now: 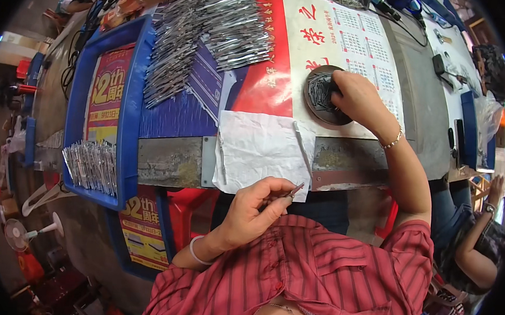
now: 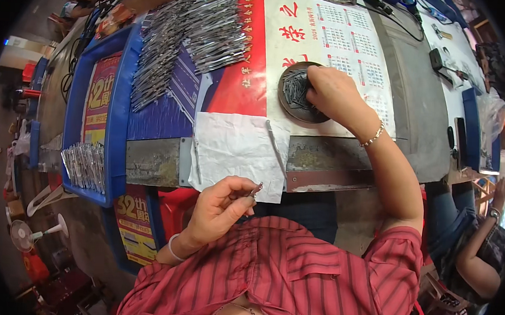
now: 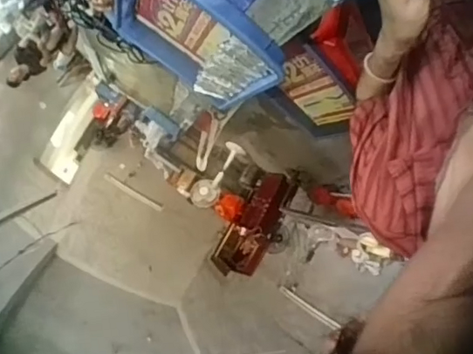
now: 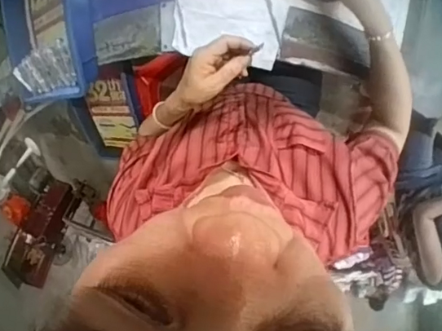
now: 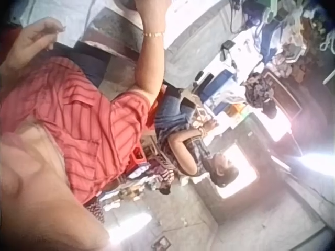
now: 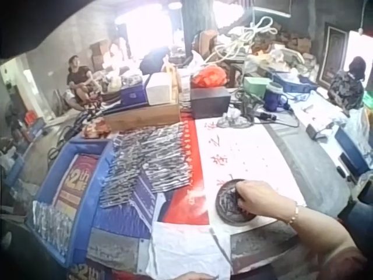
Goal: Manually assemble small metal components on a workbench.
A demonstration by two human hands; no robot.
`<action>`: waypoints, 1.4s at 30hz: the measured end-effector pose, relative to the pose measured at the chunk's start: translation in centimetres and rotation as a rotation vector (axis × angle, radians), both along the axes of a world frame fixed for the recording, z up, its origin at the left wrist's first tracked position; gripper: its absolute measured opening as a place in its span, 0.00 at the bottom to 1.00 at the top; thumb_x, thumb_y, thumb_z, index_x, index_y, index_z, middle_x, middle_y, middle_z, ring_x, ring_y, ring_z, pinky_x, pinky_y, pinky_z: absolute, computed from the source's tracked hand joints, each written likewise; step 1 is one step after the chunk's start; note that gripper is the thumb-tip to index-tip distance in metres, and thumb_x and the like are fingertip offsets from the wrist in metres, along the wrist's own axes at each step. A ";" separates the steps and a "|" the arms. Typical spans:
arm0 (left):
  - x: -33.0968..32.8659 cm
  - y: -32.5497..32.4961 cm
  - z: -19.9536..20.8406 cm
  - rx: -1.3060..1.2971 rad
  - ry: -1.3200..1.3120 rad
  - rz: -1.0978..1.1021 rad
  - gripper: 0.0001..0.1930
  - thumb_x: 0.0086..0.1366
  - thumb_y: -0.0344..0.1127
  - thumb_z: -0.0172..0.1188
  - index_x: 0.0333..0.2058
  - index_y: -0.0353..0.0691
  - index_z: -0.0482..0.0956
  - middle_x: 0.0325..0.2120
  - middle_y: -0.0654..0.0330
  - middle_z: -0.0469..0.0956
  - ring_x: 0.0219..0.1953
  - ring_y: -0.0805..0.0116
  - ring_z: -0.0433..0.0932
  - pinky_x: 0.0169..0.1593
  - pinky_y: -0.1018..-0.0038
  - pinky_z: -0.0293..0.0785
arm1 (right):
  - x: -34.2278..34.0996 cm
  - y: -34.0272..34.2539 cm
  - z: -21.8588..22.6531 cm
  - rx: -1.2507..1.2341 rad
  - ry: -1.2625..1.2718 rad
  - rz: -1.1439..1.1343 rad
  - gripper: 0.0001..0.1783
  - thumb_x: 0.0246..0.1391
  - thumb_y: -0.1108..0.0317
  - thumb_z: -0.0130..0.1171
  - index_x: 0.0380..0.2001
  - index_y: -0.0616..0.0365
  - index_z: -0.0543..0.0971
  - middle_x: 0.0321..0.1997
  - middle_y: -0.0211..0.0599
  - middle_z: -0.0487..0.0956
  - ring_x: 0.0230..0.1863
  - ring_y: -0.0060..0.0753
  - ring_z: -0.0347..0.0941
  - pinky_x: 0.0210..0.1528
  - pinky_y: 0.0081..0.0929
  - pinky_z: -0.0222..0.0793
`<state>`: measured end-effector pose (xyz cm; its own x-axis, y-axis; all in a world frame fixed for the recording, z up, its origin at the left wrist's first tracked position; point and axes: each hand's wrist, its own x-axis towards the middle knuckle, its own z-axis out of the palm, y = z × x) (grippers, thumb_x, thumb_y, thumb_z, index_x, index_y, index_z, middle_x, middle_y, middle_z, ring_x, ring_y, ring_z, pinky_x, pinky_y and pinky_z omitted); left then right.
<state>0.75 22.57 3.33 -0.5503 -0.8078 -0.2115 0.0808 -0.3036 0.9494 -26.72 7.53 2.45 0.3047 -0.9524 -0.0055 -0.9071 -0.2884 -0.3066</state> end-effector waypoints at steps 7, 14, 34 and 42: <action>0.1 0.0 -0.1 -0.018 0.001 -0.006 0.12 0.65 0.24 0.51 0.48 0.32 0.69 0.37 0.61 0.73 0.35 0.79 0.73 0.40 0.82 0.73 | -0.7 0.6 0.8 -0.011 -0.033 0.075 0.09 0.42 0.74 0.56 0.28 0.65 0.70 0.29 0.52 0.74 0.34 0.55 0.71 0.36 0.42 0.67; 0.1 -0.6 0.0 0.005 0.021 -0.003 0.12 0.66 0.24 0.50 0.48 0.32 0.70 0.36 0.62 0.73 0.35 0.80 0.72 0.39 0.82 0.72 | -2.0 2.4 2.4 0.313 -1.040 -0.273 0.05 0.52 0.78 0.53 0.34 0.64 0.72 0.30 0.30 0.75 0.30 0.19 0.73 0.30 0.16 0.71; -0.6 -0.2 0.5 -0.120 -0.053 0.064 0.07 0.61 0.25 0.56 0.39 0.33 0.74 0.30 0.59 0.76 0.31 0.74 0.75 0.35 0.79 0.71 | 4.9 14.1 3.2 0.682 -1.421 -0.107 0.08 0.54 0.78 0.54 0.37 0.65 0.78 0.29 0.28 0.74 0.27 0.14 0.66 0.28 0.12 0.59; -0.3 -0.4 0.4 -0.235 -0.100 0.054 0.06 0.60 0.24 0.57 0.37 0.33 0.75 0.30 0.58 0.75 0.32 0.68 0.76 0.36 0.77 0.71 | 5.7 14.3 3.3 0.677 -1.485 -0.070 0.09 0.49 0.82 0.51 0.36 0.66 0.72 0.34 0.29 0.72 0.35 0.15 0.66 0.37 0.14 0.62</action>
<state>0.46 22.18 3.75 -0.4906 -0.8689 -0.0658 -0.0066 -0.0719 0.9974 -21.03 21.87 5.72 0.3825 -0.9096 -0.1621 0.2789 0.2809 -0.9183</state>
